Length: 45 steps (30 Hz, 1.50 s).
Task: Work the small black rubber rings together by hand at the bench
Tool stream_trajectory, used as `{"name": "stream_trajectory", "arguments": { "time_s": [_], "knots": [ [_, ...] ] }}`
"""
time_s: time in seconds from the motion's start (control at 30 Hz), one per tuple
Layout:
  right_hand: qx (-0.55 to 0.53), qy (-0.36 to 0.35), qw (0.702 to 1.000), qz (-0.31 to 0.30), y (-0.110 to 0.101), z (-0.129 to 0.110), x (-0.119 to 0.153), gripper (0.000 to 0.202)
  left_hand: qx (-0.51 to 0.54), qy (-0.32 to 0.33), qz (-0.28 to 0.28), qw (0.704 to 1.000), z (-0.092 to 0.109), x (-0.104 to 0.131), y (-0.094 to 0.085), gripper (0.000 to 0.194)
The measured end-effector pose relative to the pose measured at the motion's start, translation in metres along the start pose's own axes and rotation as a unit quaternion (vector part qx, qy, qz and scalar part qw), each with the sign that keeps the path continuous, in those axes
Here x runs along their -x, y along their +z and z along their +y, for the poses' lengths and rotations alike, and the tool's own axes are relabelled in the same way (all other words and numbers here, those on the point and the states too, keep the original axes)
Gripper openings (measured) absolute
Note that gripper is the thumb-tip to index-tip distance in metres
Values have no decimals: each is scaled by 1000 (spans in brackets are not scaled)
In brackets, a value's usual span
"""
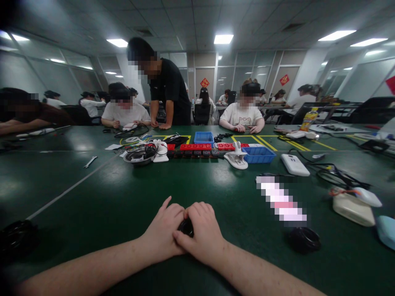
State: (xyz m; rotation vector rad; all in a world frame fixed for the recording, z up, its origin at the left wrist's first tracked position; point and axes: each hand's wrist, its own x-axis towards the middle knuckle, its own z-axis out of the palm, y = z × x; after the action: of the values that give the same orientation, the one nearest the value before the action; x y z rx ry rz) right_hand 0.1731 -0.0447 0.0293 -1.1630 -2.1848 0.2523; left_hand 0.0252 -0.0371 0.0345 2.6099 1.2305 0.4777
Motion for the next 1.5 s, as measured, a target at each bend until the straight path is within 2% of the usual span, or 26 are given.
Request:
{"name": "stream_trajectory", "arguments": {
  "time_s": [0.1,0.2,0.3,0.4,0.53,0.63,0.73,0.9,1.13,1.33,1.4,1.5],
  "knots": [
    [11,11,1000,-6,0,0,-1,24,29,-2,-9,1000,-5,-3,-2,42],
    [-7,-4,1000,-14,-4,0,-2,19,72,31,-34,996,-15,-7,-4,41],
    [-45,-39,998,-31,-8,0,-2,13,120,85,-59,987,-26,-10,-2,39],
    [-86,-94,991,-39,-12,-3,-2,21,147,120,-67,979,-34,-12,2,34],
    [-112,-144,982,-43,-13,-7,-1,22,147,135,-80,977,-39,-13,7,26],
    [-108,-158,980,-51,-13,-10,0,17,149,133,-78,977,-38,-13,6,32],
    [-99,-156,981,-57,-13,-10,0,15,146,130,-79,977,-36,-13,4,40],
    [-93,-153,982,-61,-13,-11,0,15,126,127,-83,980,-32,-13,1,44],
    [-88,-156,982,-63,-14,-11,2,15,144,125,-80,978,-32,-13,4,51],
    [-77,-145,986,26,-13,-3,3,27,213,101,-63,970,-33,-11,-2,65],
    [-65,-114,990,54,-11,0,3,28,218,93,-69,969,-31,-10,-4,76],
    [-43,-55,996,62,-6,2,2,30,175,68,-73,980,-26,-8,-3,88]
  ]
}}
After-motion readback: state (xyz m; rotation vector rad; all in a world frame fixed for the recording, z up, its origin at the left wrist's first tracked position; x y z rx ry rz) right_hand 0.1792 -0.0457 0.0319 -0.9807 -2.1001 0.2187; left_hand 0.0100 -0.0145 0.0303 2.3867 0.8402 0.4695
